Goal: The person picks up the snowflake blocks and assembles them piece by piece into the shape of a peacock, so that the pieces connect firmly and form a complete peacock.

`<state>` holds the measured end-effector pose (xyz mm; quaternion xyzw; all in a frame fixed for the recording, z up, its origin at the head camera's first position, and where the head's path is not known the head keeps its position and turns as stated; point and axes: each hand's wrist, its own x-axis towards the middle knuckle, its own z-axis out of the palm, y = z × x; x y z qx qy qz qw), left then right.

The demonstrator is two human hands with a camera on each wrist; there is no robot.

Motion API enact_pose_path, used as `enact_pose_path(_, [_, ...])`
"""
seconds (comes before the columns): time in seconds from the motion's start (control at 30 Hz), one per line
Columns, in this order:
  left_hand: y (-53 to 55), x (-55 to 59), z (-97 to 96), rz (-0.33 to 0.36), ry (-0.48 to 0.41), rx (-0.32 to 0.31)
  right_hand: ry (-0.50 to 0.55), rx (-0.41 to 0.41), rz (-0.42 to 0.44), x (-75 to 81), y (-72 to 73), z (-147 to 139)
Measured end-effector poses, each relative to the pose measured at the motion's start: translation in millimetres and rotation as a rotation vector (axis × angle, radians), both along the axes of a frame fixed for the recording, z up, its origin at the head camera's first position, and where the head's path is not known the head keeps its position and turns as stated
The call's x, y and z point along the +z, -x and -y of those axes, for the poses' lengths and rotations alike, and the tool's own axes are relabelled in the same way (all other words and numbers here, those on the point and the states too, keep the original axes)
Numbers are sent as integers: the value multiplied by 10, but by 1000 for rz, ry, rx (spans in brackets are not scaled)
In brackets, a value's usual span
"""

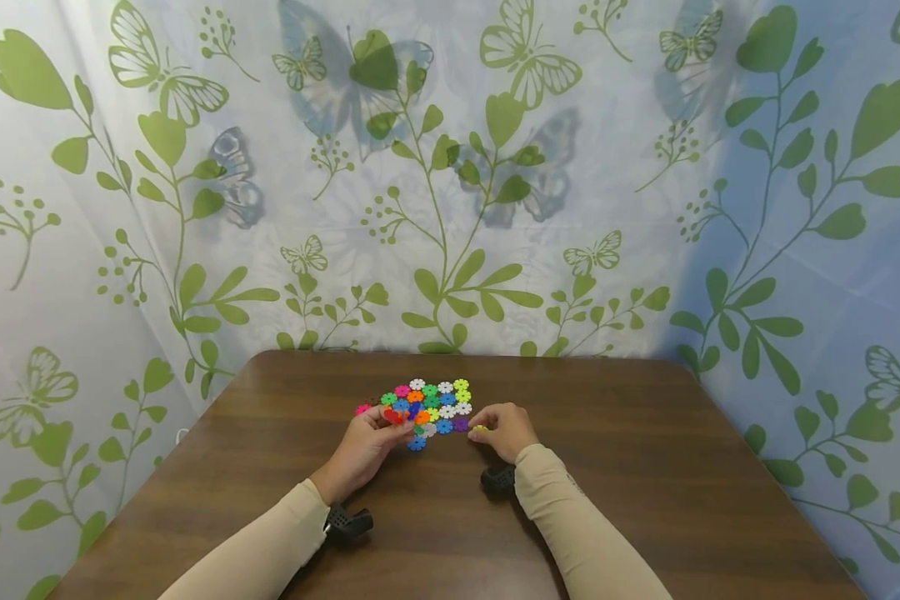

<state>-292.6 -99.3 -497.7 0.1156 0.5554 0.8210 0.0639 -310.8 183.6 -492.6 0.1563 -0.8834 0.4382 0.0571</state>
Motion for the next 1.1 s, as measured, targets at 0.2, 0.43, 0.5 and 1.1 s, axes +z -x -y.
enact_pose_path(0.2, [10,-8,1,-7,8,-3,354,169,47,44,-54,101])
enact_pose_path(0.43, [15,15,-10,-24,-8,-21,521,243,-21,115,-127,280])
enact_pose_path(0.5, [13,22,-11,-23,-9,-27,511,240,-42,120,-144,311])
enact_pose_path(1.1, [-16,54,-22,-9,33,-68,482,287,-42,102,-194,370])
